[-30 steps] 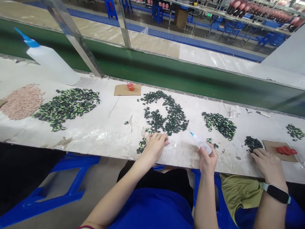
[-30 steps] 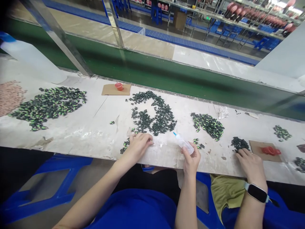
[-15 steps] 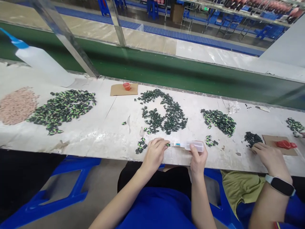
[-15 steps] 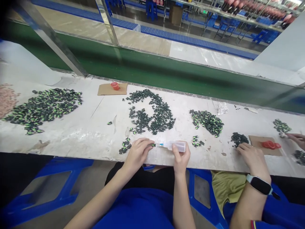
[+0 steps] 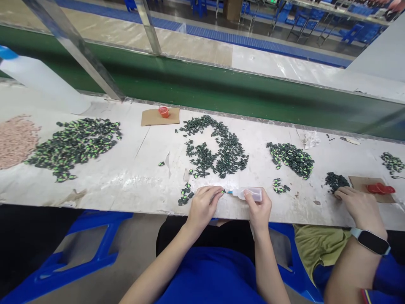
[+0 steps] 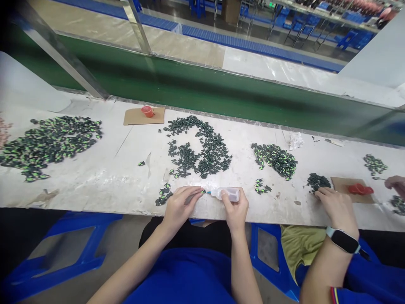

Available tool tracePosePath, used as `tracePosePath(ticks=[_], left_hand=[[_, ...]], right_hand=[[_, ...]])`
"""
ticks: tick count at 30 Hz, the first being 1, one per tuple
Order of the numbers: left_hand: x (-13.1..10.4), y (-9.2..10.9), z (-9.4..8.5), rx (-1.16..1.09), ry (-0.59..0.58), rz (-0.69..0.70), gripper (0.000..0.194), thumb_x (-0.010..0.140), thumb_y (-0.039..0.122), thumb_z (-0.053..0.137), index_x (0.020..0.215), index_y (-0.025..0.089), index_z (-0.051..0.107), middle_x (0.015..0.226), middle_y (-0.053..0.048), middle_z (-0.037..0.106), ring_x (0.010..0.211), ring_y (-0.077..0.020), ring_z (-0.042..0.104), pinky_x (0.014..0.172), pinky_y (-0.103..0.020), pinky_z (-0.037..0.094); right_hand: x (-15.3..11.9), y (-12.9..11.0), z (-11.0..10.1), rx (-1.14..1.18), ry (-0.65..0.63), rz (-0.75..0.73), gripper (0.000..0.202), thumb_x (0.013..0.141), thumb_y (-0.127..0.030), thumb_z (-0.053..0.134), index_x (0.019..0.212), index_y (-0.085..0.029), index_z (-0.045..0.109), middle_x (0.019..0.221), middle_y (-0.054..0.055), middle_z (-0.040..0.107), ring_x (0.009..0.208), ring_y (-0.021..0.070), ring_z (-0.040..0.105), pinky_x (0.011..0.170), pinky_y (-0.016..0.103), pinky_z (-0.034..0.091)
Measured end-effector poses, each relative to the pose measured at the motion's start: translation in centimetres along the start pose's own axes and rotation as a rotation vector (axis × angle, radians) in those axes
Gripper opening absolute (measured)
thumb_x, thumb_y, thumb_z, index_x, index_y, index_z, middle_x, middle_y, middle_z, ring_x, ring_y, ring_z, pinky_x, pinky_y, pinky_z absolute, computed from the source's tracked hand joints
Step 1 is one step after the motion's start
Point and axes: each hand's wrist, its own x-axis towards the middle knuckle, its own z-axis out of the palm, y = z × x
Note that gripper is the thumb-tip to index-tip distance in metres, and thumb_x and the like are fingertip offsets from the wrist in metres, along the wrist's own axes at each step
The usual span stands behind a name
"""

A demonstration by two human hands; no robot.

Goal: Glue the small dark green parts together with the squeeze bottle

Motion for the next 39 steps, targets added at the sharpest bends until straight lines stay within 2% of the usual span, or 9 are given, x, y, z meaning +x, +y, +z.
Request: tracePosePath(ticks=[11, 19, 29, 39], left_hand=[[0.18, 0.32, -0.10, -0.012, -0.001, -0.007, 0.011, 0.086, 0.018, 0.060, 0.095, 0.019, 0.067, 0.087, -0.004, 0.074, 0.082, -0.0180, 0.069, 0.076, -0.032, 0.056], [0.09, 0.17, -0.03, -0.005, 0.010, -0.007, 0.010, 0.086, 0.018, 0.061, 0.094, 0.019, 0.067, 0.086, -0.004, 0.074, 0.081, -0.0177, 0.069, 0.075, -0.031, 0.056], [0.12, 0.30, -0.05, -0.010, 0.013, -0.014, 0.010, 0.087, 0.019, 0.059, 0.092, 0.020, 0.068, 0.086, -0.004, 0.074, 0.080, -0.0181, 0.069, 0.075, -0.032, 0.056], [0.15, 0.29, -0.04, -0.036, 0.022, -0.023, 0.009, 0.086, 0.018, 0.061, 0.091, 0.019, 0.068, 0.085, -0.004, 0.074, 0.079, -0.0181, 0.069, 0.074, -0.032, 0.057]], right_hand=[[-0.16, 0.00, 0.07, -0.044, 0.002, 0.030, 0.028, 0.073, -0.043, 0.066, 0.068, -0.018, 0.056, 0.060, -0.003, 0.056, 0.056, 0.0132, 0.051, 0.053, 0.025, 0.041], [-0.18, -0.31, 0.37, -0.023, 0.059, 0.051, 0.029, 0.070, -0.044, 0.066, 0.064, -0.019, 0.053, 0.056, -0.004, 0.053, 0.054, 0.0128, 0.048, 0.052, 0.025, 0.040], [0.04, -0.19, 0.15, -0.041, 0.015, 0.046, 0.030, 0.070, -0.044, 0.065, 0.063, -0.018, 0.053, 0.056, -0.004, 0.052, 0.053, 0.0125, 0.047, 0.050, 0.024, 0.039], [-0.07, 0.15, 0.15, 0.035, 0.082, 0.065, 0.031, 0.069, -0.042, 0.069, 0.062, -0.019, 0.050, 0.056, -0.005, 0.049, 0.053, 0.0113, 0.045, 0.050, 0.024, 0.037]])
